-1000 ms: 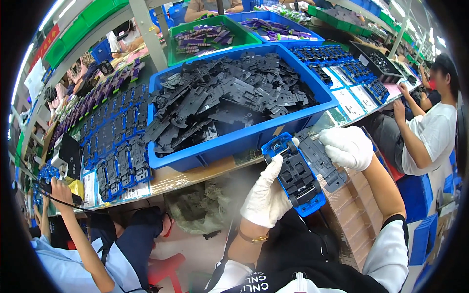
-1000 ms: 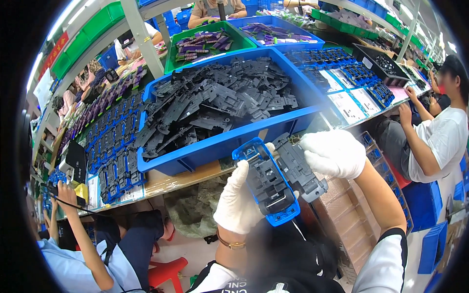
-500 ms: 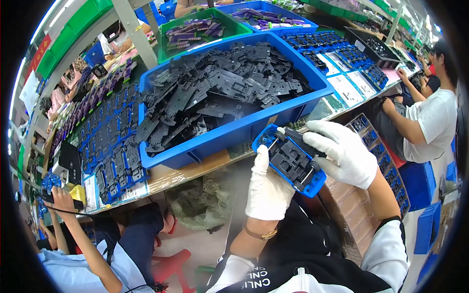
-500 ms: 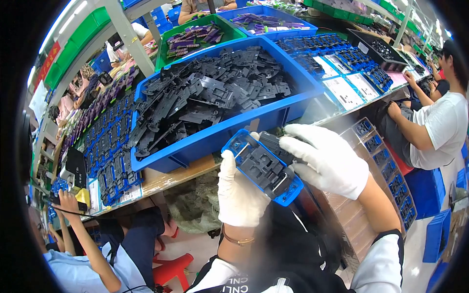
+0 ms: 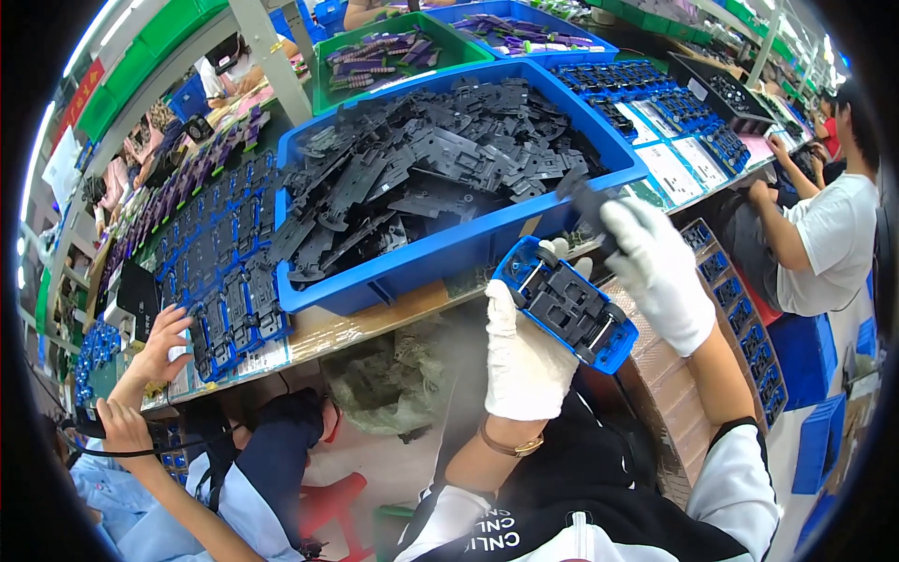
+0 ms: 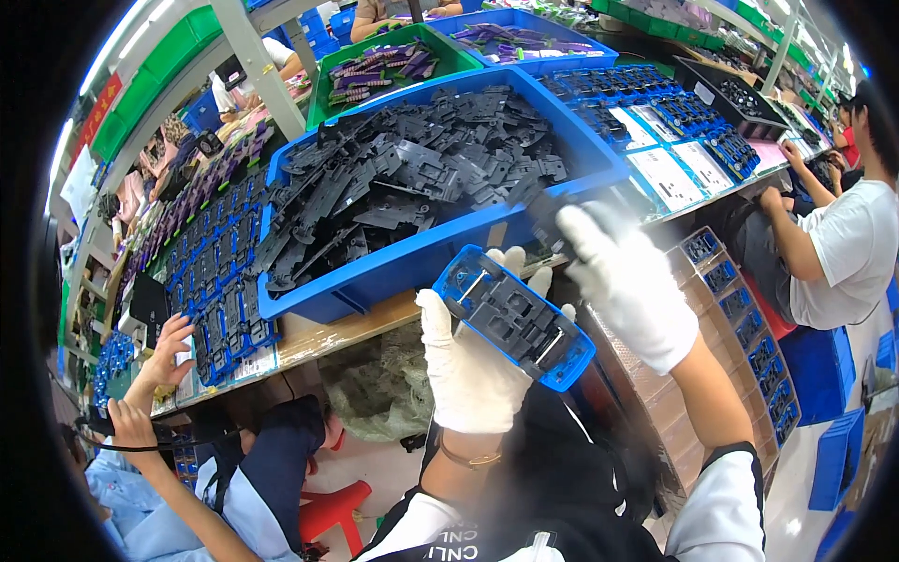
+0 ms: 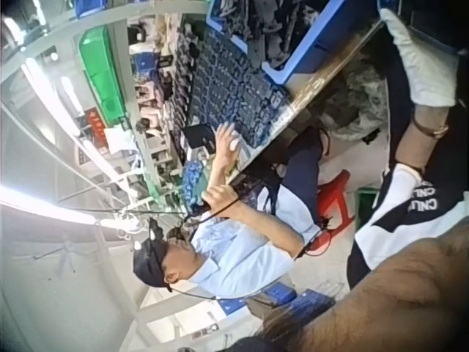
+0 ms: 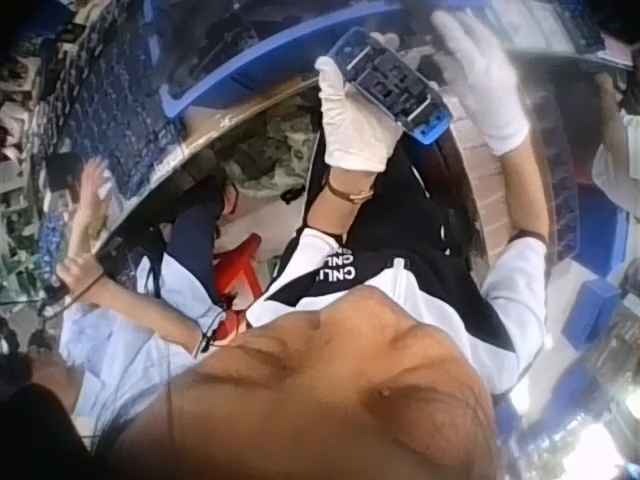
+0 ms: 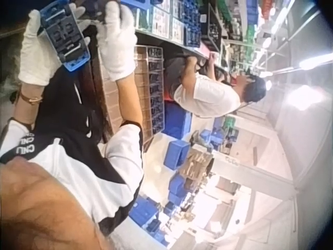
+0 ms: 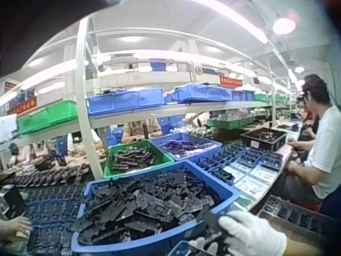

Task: The person assembles toy cars by picking black plastic chassis parts from a bin and pressing them onto toy car bodies by hand before placing them on the table.

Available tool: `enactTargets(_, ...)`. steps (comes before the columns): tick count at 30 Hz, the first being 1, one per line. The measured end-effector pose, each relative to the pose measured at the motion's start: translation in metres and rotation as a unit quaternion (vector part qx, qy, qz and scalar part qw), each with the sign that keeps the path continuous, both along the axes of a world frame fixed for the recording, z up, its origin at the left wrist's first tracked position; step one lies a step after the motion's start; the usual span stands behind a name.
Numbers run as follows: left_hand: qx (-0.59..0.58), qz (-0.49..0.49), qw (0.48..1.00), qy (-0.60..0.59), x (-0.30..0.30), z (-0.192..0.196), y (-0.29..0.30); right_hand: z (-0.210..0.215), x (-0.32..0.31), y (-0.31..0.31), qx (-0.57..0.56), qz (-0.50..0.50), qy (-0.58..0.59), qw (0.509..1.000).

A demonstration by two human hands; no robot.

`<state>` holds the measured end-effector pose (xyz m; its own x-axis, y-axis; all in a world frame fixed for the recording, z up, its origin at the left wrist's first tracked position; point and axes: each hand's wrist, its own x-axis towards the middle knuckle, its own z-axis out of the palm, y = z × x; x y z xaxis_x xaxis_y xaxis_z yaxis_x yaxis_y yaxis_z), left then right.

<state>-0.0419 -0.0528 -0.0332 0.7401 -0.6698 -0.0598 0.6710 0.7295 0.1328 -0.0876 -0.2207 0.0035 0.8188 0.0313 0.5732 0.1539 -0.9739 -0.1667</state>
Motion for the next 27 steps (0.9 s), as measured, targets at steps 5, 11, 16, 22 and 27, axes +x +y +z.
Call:
enactTargets(5,-0.040,0.016,0.999,-0.030,0.003,-0.012,-0.003,0.030,-0.029,0.032,-0.003,0.003,-0.029,1.000)
enactTargets(11,0.018,0.112,0.994,-0.008,-0.001,-0.010,-0.011,0.036,-0.029,0.055,-0.070,0.077,0.037,0.994)
enactTargets(16,0.057,0.148,0.985,-0.073,-0.004,-0.010,-0.012,0.022,-0.023,0.058,-0.047,0.086,0.078,0.992)
enactTargets(22,0.116,0.186,0.965,-0.142,-0.009,-0.011,-0.009,0.026,-0.014,0.068,-0.044,0.091,0.094,0.990)
enactTargets(27,0.059,0.177,0.981,-0.049,0.000,-0.005,-0.004,0.011,-0.023,0.047,0.072,0.069,0.023,0.995)
